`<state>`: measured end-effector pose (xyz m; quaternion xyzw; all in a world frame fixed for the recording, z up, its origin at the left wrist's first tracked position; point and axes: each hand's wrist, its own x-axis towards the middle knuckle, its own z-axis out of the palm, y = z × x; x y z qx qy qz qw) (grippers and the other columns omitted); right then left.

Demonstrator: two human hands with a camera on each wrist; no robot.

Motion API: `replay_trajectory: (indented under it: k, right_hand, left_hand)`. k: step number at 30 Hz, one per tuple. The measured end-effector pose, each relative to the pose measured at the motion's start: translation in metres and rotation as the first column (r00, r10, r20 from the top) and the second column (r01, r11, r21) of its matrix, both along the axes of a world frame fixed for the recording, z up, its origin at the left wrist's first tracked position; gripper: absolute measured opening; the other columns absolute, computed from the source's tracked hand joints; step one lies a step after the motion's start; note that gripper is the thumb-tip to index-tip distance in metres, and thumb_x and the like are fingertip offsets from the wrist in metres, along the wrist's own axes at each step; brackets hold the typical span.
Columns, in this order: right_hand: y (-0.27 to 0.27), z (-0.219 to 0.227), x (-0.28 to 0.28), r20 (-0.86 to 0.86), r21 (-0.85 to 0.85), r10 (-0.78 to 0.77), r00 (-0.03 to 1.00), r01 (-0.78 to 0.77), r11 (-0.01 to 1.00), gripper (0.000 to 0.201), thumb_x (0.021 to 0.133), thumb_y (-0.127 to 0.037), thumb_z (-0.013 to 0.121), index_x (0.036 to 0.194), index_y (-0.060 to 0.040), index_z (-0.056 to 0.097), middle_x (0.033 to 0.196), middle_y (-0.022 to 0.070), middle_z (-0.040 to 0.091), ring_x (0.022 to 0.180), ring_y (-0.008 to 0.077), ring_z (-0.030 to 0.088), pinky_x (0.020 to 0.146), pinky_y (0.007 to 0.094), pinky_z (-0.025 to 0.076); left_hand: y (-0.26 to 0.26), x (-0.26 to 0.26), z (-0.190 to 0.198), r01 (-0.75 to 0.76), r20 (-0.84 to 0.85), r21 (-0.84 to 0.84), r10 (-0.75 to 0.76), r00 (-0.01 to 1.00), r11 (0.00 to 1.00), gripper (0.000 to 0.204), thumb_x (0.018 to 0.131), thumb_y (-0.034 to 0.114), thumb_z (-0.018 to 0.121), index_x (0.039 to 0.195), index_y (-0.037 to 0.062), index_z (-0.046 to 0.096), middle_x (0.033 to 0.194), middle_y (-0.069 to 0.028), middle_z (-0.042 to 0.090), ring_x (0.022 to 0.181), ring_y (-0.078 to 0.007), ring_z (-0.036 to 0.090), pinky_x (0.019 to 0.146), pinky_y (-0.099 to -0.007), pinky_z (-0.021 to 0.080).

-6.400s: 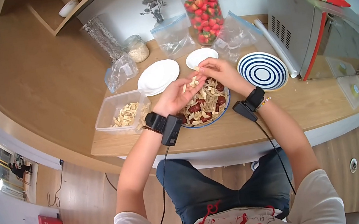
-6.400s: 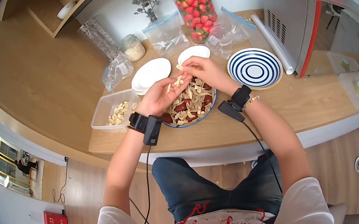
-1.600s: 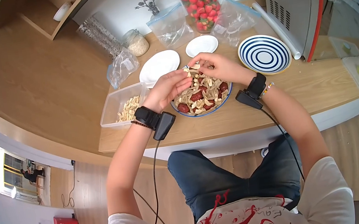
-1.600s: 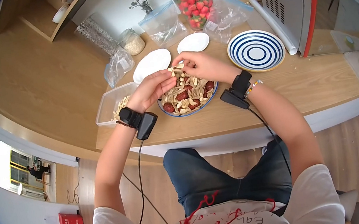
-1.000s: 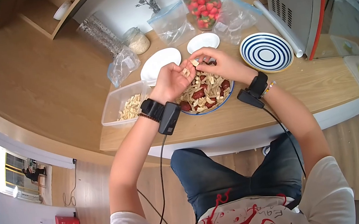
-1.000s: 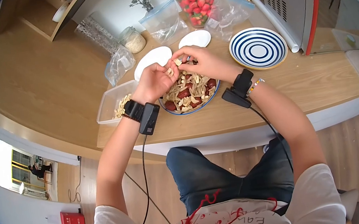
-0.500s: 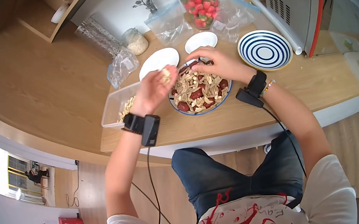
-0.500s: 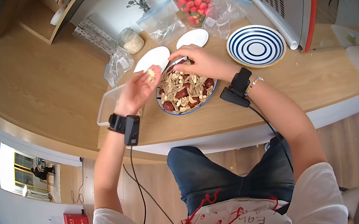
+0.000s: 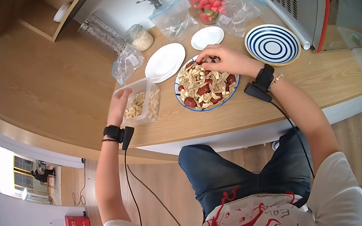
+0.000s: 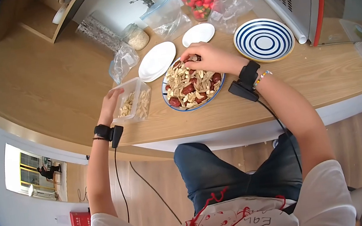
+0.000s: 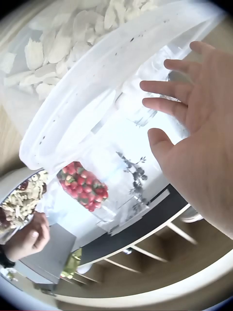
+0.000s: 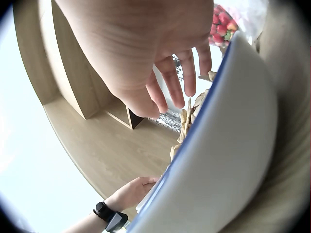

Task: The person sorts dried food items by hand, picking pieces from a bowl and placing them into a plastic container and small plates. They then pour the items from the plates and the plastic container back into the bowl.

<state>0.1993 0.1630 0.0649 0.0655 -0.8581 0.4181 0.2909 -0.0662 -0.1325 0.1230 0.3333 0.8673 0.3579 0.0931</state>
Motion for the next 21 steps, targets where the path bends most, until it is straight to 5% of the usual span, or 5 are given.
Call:
replay_trajectory:
  k: [7, 13, 17, 18, 21]
  right_hand:
    - [0.001, -0.001, 0.002, 0.041, 0.002, 0.007, 0.999, -0.007, 1.000, 0.023, 0.087, -0.019, 0.059, 0.104, -0.0031, 0.060, 0.103, 0.0095, 0.059, 0.098, 0.0204, 0.056, 0.087, 0.0302, 0.043]
    - [0.002, 0.001, 0.002, -0.043, -0.020, -0.008, 0.999, 0.008, 1.000, 0.022, 0.086, -0.017, 0.060, 0.102, -0.0026, 0.061, 0.097, 0.0110, 0.058, 0.090, 0.0201, 0.057, 0.080, 0.0300, 0.045]
    - [0.002, 0.003, 0.001, -0.055, -0.030, 0.022, 0.998, -0.024, 0.999, 0.021, 0.086, -0.017, 0.059, 0.101, -0.0023, 0.062, 0.094, 0.0107, 0.058, 0.088, 0.0194, 0.057, 0.079, 0.0300, 0.045]
    - [0.003, 0.003, 0.002, -0.034, -0.028, 0.024, 0.999, -0.025, 0.999, 0.021, 0.087, -0.017, 0.058, 0.102, -0.0022, 0.061, 0.097, 0.0101, 0.059, 0.092, 0.0193, 0.057, 0.082, 0.0300, 0.044]
    - [0.000, 0.003, 0.003, 0.019, -0.045, 0.031, 0.999, -0.031, 0.999, 0.021, 0.090, -0.017, 0.056, 0.104, -0.0019, 0.060, 0.102, 0.0089, 0.060, 0.099, 0.0189, 0.055, 0.089, 0.0300, 0.042]
  left_hand:
    - [0.089, 0.072, 0.000, 0.454, -0.132, -0.086, -0.462, 0.877, 0.887, 0.037, 0.086, 0.022, 0.061, 0.117, 0.0018, 0.057, 0.113, -0.0141, 0.060, 0.092, -0.0201, 0.060, 0.079, -0.0289, 0.048]
    - [0.142, 0.076, -0.022, 0.481, -0.166, -0.211, -0.516, 0.840, 0.851, 0.039, 0.086, 0.017, 0.060, 0.123, 0.0042, 0.054, 0.112, -0.0102, 0.060, 0.093, -0.0186, 0.060, 0.078, -0.0296, 0.050]
    - [0.148, 0.081, -0.025, 0.422, -0.105, -0.309, -0.471, 0.876, 0.853, 0.035, 0.084, 0.013, 0.059, 0.117, 0.0034, 0.059, 0.088, -0.0120, 0.065, 0.081, -0.0187, 0.062, 0.073, -0.0307, 0.050]
    - [0.142, 0.086, -0.026, 0.410, -0.309, -0.326, -0.506, 0.805, 0.852, 0.029, 0.083, 0.011, 0.059, 0.111, 0.0037, 0.063, 0.082, -0.0144, 0.065, 0.076, -0.0224, 0.063, 0.071, -0.0326, 0.050]
    - [0.136, 0.095, -0.029, 0.418, -0.506, -0.295, -0.512, 0.695, 0.859, 0.023, 0.079, 0.008, 0.056, 0.099, 0.0048, 0.066, 0.085, -0.0200, 0.063, 0.079, -0.0336, 0.061, 0.074, -0.0393, 0.049]
